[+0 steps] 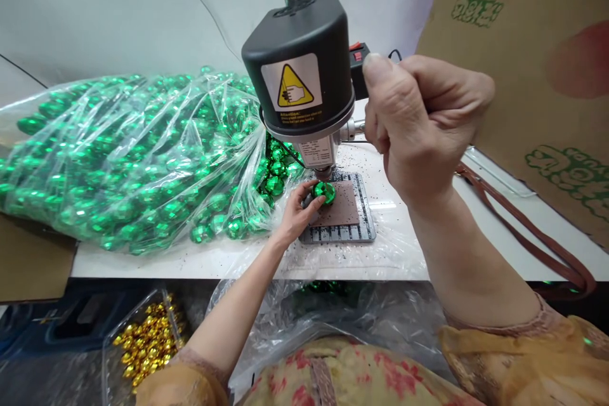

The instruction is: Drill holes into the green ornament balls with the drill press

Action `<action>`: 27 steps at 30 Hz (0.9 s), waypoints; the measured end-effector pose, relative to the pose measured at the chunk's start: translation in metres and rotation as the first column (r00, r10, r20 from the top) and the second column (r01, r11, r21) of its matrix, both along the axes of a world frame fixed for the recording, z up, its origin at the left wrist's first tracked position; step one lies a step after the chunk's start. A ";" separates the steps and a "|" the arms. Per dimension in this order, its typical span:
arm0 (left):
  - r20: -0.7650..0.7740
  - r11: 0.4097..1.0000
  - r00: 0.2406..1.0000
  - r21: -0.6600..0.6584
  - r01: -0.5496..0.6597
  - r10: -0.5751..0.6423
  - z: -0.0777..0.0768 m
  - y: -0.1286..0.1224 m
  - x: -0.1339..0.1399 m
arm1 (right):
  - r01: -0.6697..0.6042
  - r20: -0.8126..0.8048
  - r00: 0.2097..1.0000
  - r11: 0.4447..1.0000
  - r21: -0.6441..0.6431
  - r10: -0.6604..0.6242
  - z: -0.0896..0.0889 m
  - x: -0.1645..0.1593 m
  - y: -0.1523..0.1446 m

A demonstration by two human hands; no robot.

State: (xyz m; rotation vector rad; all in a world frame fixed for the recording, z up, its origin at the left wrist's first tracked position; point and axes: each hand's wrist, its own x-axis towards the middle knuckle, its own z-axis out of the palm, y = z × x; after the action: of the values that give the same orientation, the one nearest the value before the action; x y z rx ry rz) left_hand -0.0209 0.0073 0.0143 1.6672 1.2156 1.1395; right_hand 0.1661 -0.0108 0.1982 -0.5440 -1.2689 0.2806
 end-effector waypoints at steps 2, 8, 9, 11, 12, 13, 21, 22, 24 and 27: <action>-0.043 1.000 0.999 0.021 -0.010 0.011 -0.001 -0.001 0.000 | 0.000 -0.009 1.000 1.000 -0.018 0.000 0.002 0.000 0.000; -0.063 0.999 0.997 0.011 -0.032 0.033 -0.003 -0.002 0.002 | -0.079 -0.069 0.994 0.996 0.039 0.081 0.007 -0.001 0.007; -0.044 0.999 0.998 -0.004 -0.034 0.033 -0.004 -0.001 0.002 | -0.077 -0.066 0.995 0.997 0.030 0.079 0.007 -0.002 0.008; 0.024 0.999 0.999 -0.039 -0.024 0.025 -0.005 0.001 0.003 | -0.056 -0.051 0.997 0.998 -0.028 0.055 0.009 -0.002 0.010; 0.069 0.998 0.997 -0.056 -0.019 0.022 -0.005 0.002 0.002 | -0.047 -0.052 0.998 0.998 -0.039 0.045 0.009 -0.002 0.010; 0.116 0.997 0.993 -0.074 -0.019 0.027 -0.005 0.003 0.001 | -0.045 -0.051 0.998 0.998 -0.044 0.042 0.009 -0.002 0.009; 0.366 0.967 0.906 -0.212 -0.142 0.213 -0.010 0.011 -0.012 | -0.065 -0.038 0.997 0.997 -0.051 0.063 0.007 -0.001 0.007; 0.365 0.967 0.906 -0.210 -0.145 0.215 -0.011 0.011 -0.013 | -0.062 -0.041 0.997 0.997 -0.044 0.061 0.008 -0.001 0.007; 0.320 0.972 0.927 -0.185 -0.143 0.197 -0.012 0.011 -0.014 | -0.051 -0.041 0.998 0.998 -0.026 0.050 0.008 -0.002 0.008; 0.227 0.983 0.963 -0.141 -0.117 0.147 -0.012 0.009 -0.013 | -0.020 -0.016 1.000 1.000 -0.015 0.019 0.008 -0.002 0.010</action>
State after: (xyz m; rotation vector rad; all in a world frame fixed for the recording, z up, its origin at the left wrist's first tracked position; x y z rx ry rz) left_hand -0.0339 0.0160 0.0027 1.3301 1.2325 1.2759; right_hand 0.1640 -0.0007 0.2063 -0.5419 -1.2583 0.3105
